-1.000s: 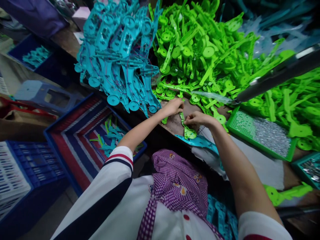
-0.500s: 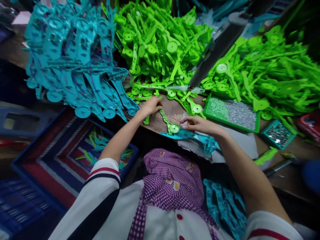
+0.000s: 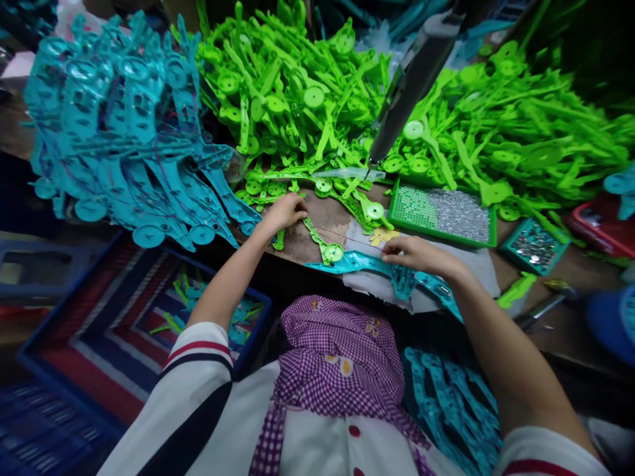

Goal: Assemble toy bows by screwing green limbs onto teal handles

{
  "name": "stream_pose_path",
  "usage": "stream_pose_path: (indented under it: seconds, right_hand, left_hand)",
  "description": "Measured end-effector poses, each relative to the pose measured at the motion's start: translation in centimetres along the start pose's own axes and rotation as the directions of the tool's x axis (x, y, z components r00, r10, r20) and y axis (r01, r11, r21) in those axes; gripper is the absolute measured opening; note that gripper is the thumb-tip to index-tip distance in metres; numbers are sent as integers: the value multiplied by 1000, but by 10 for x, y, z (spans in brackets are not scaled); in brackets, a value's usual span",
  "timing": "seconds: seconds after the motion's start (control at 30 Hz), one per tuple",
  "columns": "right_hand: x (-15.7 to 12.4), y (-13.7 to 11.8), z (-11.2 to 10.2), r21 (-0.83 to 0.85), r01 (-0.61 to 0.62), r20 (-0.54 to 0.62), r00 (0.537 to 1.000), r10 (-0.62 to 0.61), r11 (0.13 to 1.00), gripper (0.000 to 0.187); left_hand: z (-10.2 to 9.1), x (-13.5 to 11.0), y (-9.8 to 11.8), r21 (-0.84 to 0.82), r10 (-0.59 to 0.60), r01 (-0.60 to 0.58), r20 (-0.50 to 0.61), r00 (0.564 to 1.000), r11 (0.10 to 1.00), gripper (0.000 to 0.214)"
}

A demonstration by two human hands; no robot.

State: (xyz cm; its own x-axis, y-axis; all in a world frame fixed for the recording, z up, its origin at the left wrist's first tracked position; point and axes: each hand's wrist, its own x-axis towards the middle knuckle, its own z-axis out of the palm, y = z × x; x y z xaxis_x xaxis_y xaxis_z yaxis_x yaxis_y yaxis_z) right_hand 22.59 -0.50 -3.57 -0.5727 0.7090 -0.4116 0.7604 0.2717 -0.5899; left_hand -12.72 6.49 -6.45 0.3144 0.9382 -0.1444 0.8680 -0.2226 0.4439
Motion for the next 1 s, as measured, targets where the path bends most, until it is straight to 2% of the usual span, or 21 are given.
stream_pose_path:
  seconds: [0.2, 0.3, 0.4, 0.5, 0.6, 0.67, 0.73, 0.83, 0.9, 1.0]
  right_hand:
    - [-5, -7, 8, -127, -151, -151, 980, 131, 980, 18]
    - [-22, -15, 19, -88, -116, -211, 973, 96, 989, 17]
    - [-38, -17, 27, 4, -56, -128, 990, 56, 998, 13]
    - [-43, -11, 27, 117, -57, -54, 997, 63, 991, 19]
    - [-38, 1, 23, 229, -64, -69, 994, 82, 971, 31]
    - [-32, 10, 23, 246, -69, -142, 984, 106, 967, 36]
    - [-26, 17, 25, 177, -94, -225, 965, 133, 980, 32]
    - [-22, 17, 31, 4, -108, -269, 957, 105, 994, 25]
    - [-20, 5, 33, -82, -87, -317, 947, 56, 993, 30]
    - [-8, -30, 35, -132, 8, -414, 908, -63, 991, 50]
  left_hand:
    - [-1, -2, 2, 20, 16, -16, -14, 1000, 1000, 16]
    - [-1, -2, 2, 18, 18, -18, -2, 1000, 1000, 16]
    - [-1, -1, 1, 16, 9, -9, 9, 1000, 1000, 16]
    - [-1, 0, 0, 8, 8, -8, 8, 1000, 1000, 16]
    - [-1, 1, 0, -2, -2, 2, 13, 1000, 1000, 16]
    - [-1, 1, 0, 1, -6, 6, 20, 1000, 1000, 16]
    - [-1, 2, 1, 12, -3, 2, 24, 1000, 1000, 16]
    - [-1, 2, 1, 33, 2, -3, 32, 999, 999, 17]
    - [-1, 3, 2, 44, -1, -1, 40, 999, 999, 16]
    - [-1, 3, 1, 52, 12, -14, 40, 999, 999, 16]
